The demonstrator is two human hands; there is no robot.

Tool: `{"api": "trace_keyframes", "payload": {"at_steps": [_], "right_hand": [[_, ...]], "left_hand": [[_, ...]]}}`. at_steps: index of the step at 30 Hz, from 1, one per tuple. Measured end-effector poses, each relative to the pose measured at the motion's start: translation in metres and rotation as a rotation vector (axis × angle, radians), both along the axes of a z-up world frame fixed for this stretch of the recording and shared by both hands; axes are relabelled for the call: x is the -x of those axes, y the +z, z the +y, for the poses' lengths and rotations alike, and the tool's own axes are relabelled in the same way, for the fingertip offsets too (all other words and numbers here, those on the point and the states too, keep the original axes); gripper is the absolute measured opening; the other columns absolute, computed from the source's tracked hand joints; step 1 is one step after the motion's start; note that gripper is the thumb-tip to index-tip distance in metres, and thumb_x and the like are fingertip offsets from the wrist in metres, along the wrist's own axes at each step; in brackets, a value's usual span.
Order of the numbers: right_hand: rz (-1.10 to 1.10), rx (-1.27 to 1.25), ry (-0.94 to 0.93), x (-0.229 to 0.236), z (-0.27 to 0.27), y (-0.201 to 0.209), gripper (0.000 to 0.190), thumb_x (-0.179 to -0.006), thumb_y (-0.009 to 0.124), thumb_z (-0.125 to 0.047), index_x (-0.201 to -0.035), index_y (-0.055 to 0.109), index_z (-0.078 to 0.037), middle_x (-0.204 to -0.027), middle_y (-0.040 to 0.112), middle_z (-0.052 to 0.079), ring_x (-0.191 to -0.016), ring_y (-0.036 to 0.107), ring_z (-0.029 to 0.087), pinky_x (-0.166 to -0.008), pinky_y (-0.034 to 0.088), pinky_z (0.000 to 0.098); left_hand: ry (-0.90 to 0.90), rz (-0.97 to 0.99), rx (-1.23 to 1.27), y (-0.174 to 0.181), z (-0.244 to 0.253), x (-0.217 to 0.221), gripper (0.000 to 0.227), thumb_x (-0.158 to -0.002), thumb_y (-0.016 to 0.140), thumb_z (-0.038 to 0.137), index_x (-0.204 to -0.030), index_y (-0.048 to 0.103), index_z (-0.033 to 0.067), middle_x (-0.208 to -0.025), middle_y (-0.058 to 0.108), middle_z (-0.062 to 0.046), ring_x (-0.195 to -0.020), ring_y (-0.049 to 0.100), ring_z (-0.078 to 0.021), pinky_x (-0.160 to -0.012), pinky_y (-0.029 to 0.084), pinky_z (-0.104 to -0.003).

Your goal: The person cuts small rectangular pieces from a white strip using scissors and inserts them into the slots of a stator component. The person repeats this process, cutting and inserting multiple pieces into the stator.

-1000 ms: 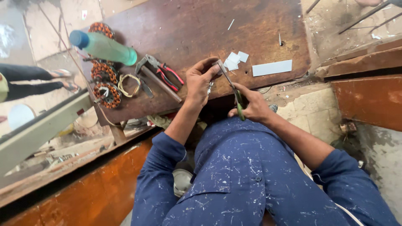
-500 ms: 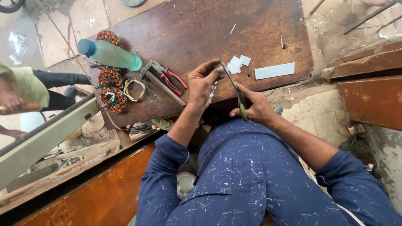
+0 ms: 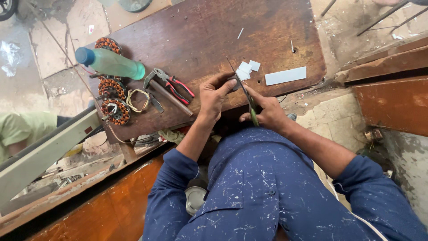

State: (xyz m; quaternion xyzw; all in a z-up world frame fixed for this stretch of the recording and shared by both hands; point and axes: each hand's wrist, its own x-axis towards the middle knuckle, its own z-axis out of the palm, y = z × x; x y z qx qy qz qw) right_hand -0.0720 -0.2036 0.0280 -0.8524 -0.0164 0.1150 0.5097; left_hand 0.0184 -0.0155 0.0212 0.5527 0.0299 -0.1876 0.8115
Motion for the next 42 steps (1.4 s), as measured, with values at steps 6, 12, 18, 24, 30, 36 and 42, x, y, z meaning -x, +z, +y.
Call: {"api": "trace_keyframes", "payload": {"at_steps": [6, 12, 18, 24, 30, 36, 42], "right_hand": [[0.072, 0.16, -0.118, -0.025, -0.024, -0.025, 0.076, -0.086, 0.078, -0.025, -0.151, 0.043, -0.007, -0.095, 0.073, 0.017, -0.086, 0.074, 0.03, -0.077, 0.06, 0.0426], [-0.451, 0.321, -0.133, -0.021, -0.035, -0.032, 0.039, -0.101, 0.069, -0.011, -0.139, 0.06, -0.005, -0.13, 0.069, 0.02, -0.121, 0.066, 0.036, -0.102, 0.054, 0.0433], [-0.44, -0.093, -0.059, -0.008, 0.016, -0.007, 0.031, -0.089, 0.082, -0.011, -0.117, 0.073, -0.003, -0.124, 0.072, 0.017, -0.108, 0.072, 0.026, -0.092, 0.059, 0.0342], [-0.306, -0.279, -0.186, -0.01, 0.025, -0.012, 0.013, -0.093, 0.082, -0.004, -0.104, 0.077, 0.001, -0.111, 0.077, 0.013, -0.096, 0.073, 0.015, -0.084, 0.059, 0.0267], [-0.331, -0.26, -0.263, -0.016, 0.029, -0.052, 0.008, -0.095, 0.08, -0.004, -0.098, 0.076, 0.002, -0.108, 0.075, 0.012, -0.092, 0.072, 0.016, -0.077, 0.059, 0.0277], [-0.568, 0.017, -0.03, -0.029, 0.041, -0.091, 0.012, -0.092, 0.082, -0.003, -0.096, 0.074, 0.004, -0.106, 0.073, 0.016, -0.088, 0.072, 0.027, -0.075, 0.059, 0.0349], [-0.748, 0.082, 0.198, -0.044, 0.061, -0.103, 0.011, -0.09, 0.079, -0.002, -0.096, 0.071, 0.001, -0.107, 0.071, 0.014, -0.096, 0.07, 0.033, -0.082, 0.059, 0.0399]], "left_hand": [[-0.018, 0.024, 0.033, -0.015, 0.006, 0.005, 0.036, -0.09, 0.072, 0.0, -0.125, 0.068, 0.0047, -0.103, 0.067, -0.004, -0.09, 0.071, -0.0149, -0.081, 0.064, -0.033], [-0.049, 0.153, -0.119, -0.022, 0.018, 0.014, 0.021, -0.093, 0.073, 0.001, -0.113, 0.074, -0.005, -0.103, 0.077, -0.013, -0.089, 0.075, -0.0184, -0.081, 0.062, -0.031], [-0.084, 0.319, 0.03, -0.021, 0.021, 0.022, 0.022, -0.092, 0.073, 0.004, -0.113, 0.072, -0.0055, -0.1, 0.076, -0.013, -0.087, 0.075, -0.0208, -0.078, 0.064, -0.034], [-0.225, -0.192, -0.169, -0.031, 0.035, 0.034, 0.025, -0.101, 0.072, 0.009, -0.122, 0.073, -0.004, -0.108, 0.077, -0.008, -0.098, 0.071, -0.0125, -0.089, 0.059, -0.027], [0.033, -0.759, -0.834, -0.052, 0.04, 0.037, 0.042, -0.091, 0.082, 0.025, -0.121, 0.065, 0.0003, -0.126, 0.069, -0.019, -0.121, 0.065, -0.0319, -0.105, 0.052, -0.038], [-0.007, -0.65, -0.814, -0.096, 0.063, 0.011, 0.061, -0.096, 0.079, 0.031, -0.139, 0.057, -0.0056, -0.136, 0.063, -0.026, -0.129, 0.06, -0.035, -0.11, 0.047, -0.039], [-0.078, -0.164, -0.318, -0.133, 0.103, -0.019, 0.049, -0.101, 0.07, 0.023, -0.14, 0.056, -0.0024, -0.117, 0.072, -0.005, -0.105, 0.065, -0.0111, -0.092, 0.055, -0.025]]}}
